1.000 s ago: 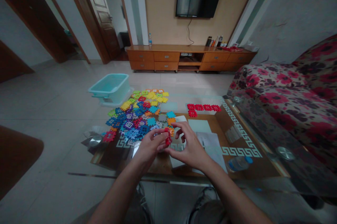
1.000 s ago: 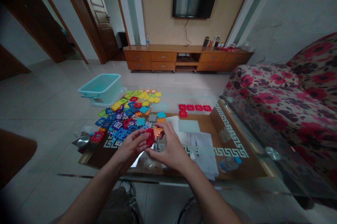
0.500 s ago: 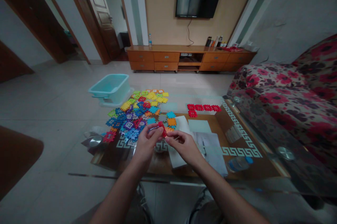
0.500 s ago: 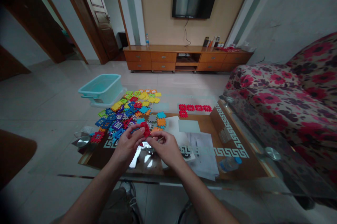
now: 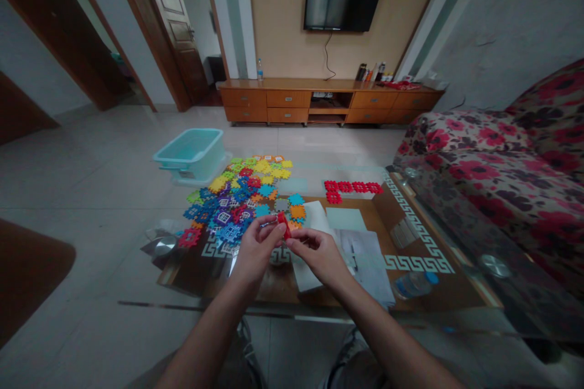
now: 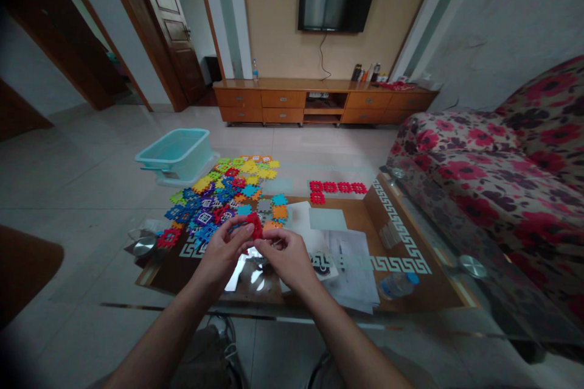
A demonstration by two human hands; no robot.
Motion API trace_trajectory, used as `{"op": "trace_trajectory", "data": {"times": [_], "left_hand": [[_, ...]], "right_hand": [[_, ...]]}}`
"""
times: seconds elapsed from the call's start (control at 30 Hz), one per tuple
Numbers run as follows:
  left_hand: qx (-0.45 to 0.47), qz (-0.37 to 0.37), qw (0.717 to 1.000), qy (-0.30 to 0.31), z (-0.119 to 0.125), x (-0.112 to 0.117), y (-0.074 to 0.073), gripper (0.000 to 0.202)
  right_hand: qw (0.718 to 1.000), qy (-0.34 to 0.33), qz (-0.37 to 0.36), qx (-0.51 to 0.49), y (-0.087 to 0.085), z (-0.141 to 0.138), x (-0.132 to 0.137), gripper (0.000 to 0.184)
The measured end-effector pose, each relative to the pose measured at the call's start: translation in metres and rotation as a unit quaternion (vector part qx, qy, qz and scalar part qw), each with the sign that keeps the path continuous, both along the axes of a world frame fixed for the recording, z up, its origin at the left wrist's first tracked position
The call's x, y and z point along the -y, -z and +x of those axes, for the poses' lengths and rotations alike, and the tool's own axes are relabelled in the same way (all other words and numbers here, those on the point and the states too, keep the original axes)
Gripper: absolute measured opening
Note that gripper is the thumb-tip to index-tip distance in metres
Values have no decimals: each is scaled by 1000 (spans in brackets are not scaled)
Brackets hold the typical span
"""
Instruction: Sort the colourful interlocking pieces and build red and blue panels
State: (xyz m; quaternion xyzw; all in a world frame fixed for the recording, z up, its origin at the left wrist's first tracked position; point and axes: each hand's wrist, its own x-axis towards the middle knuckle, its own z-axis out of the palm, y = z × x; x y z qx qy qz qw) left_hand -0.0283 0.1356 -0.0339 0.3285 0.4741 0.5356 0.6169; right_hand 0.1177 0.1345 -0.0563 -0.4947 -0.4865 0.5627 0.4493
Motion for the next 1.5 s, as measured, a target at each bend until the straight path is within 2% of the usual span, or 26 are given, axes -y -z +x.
{"op": "trace_trajectory", "data": {"times": [0.53, 0.87, 1.07, 1.2, 1.37, 1.43, 1.5], "left_hand": [[8, 1, 1000, 0, 0, 0, 0, 51], [1, -9, 1000, 5, 0, 0, -1, 47], [-15, -10, 1000, -4, -3, 1, 0, 41], [-6, -9, 1000, 0, -2, 2, -1, 40], [-3, -10, 1000, 7, -2, 2, -3, 39], [1, -7, 1000, 9, -3, 2, -4, 38], [4, -4, 1000, 8, -3, 1, -5, 38]], "right_hand": [[1000, 16, 11, -5, -1, -1, 1, 33], [996, 57, 18, 61, -6, 3, -1, 36], [984, 106, 39, 135, 4, 27, -21, 42], [948, 192, 60, 248, 7, 54, -42, 45], [854, 288, 41, 432, 7, 84, -61, 37], [828, 310, 20, 466, 10, 93, -66, 40], [815, 326, -2, 480, 16, 99, -70, 42]]}}
